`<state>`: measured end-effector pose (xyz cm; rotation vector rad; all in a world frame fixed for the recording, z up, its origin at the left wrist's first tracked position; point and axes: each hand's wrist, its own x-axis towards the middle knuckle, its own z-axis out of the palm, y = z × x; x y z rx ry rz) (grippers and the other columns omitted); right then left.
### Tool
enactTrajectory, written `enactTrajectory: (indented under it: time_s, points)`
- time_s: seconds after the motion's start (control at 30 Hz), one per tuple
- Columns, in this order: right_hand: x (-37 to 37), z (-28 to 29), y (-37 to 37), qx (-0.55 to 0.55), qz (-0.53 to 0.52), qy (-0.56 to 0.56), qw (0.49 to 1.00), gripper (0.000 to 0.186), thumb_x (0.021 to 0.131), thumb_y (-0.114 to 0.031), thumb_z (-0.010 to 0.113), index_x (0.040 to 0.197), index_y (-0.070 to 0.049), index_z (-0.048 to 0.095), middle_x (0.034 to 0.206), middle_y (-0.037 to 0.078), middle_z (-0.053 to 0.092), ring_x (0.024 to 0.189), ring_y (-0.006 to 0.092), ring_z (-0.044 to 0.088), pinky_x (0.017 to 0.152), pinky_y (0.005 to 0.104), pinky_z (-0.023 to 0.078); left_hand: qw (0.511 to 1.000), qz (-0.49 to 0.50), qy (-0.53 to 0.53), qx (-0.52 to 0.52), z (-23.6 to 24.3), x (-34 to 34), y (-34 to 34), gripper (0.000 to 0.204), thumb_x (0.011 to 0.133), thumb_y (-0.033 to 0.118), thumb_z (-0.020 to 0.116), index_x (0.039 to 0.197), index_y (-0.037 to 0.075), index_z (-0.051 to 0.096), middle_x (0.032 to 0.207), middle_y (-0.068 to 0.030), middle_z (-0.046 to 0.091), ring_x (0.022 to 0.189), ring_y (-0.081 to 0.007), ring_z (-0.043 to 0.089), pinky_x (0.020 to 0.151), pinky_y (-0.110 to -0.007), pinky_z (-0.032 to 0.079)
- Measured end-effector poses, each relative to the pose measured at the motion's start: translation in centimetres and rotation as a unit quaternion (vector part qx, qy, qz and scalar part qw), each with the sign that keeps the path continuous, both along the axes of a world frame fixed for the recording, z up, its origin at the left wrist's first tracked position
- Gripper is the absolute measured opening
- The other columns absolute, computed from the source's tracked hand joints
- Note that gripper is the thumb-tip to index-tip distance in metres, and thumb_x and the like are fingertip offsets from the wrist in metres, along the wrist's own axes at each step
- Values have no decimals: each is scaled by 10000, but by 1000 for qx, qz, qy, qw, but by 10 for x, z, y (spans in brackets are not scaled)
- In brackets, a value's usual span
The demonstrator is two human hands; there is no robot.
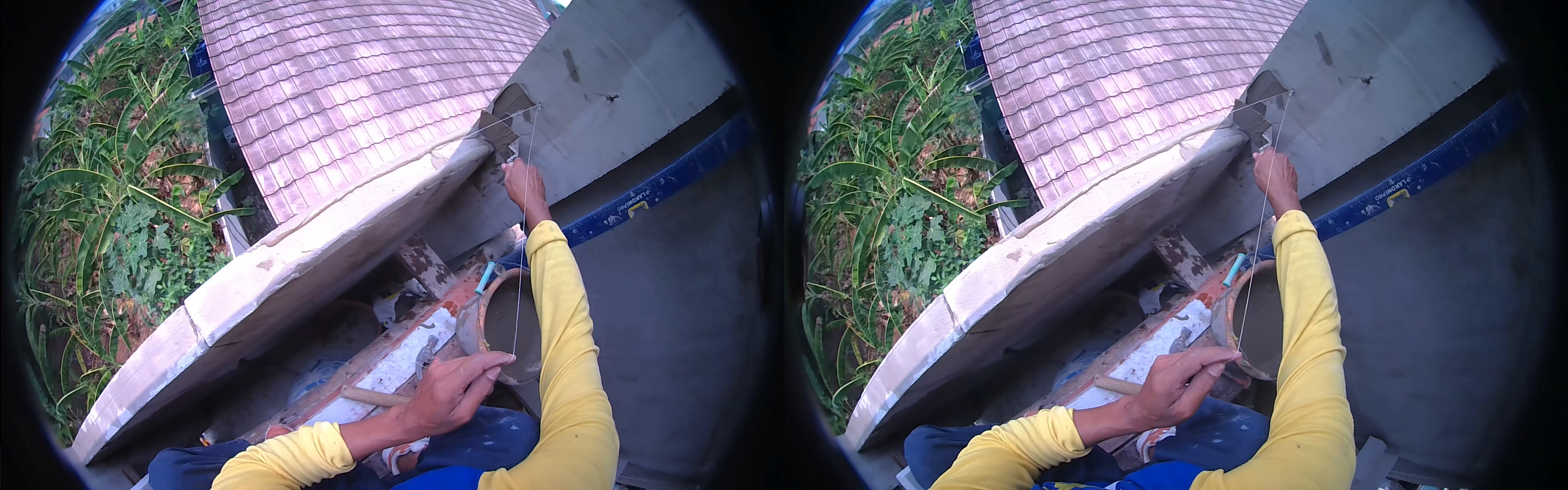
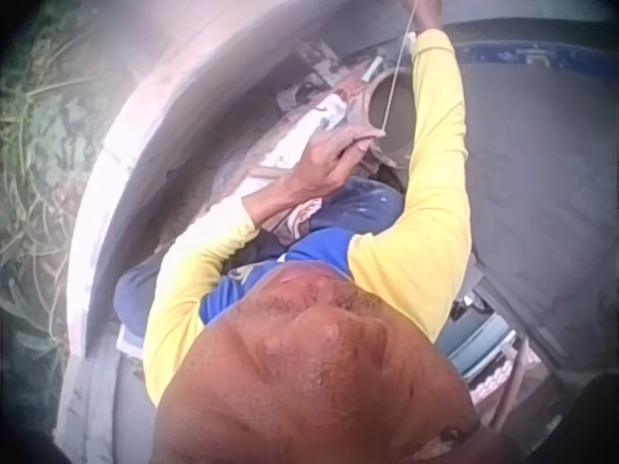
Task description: The person applies cement to a wall using a trowel, then places a white tile onto the wet cement. They use a hammer to tap the tile into place and ensure it is level.
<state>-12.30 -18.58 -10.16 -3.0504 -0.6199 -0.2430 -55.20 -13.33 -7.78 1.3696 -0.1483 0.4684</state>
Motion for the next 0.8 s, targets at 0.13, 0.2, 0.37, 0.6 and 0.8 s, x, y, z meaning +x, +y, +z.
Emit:
enactTrajectory:
  time_s: [0.13,0.2,0.37,0.6,0.8]
  points:
    - [-23,-5,-16,19,-30,26,999,431,1059,-382,531,1127,15,686,1090,319,711,1060,518,674,919,574,533,1000,7,-4,17,4,-3,2,279,990,-8,629,1265,5,675,894,-165,731,743,-266,714,652,-362,539]
    - [-41,-6,-28,5,-66,37,997,426,1058,-375,546,1177,18,661,1137,309,709,1103,509,672,925,560,549,1000,11,1,20,6,-6,5,276,990,-8,630,1262,0,674,920,-178,737,763,-282,715,665,-364,542]
    - [-41,4,-21,16,-3,-24,1000,415,1065,-374,536,1163,16,639,1147,295,687,1063,511,679,914,578,542,999,-8,30,-14,1,-7,4,283,987,-12,634,1267,-5,672,926,-189,737,760,-289,721,671,-362,546]
    - [-11,1,11,78,-21,-56,995,420,1073,-387,517,1165,5,638,1148,278,685,1049,506,676,912,580,532,999,23,-23,5,-3,-2,0,287,983,-23,637,1268,-5,670,916,-182,734,761,-287,724,669,-354,548]
    - [0,2,-18,92,32,-8,995,439,1075,-386,506,1174,12,660,1169,308,691,1111,500,650,935,558,516,999,-19,44,-23,2,-8,8,274,992,-19,625,1261,-10,675,944,-183,743,788,-294,729,692,-354,552]
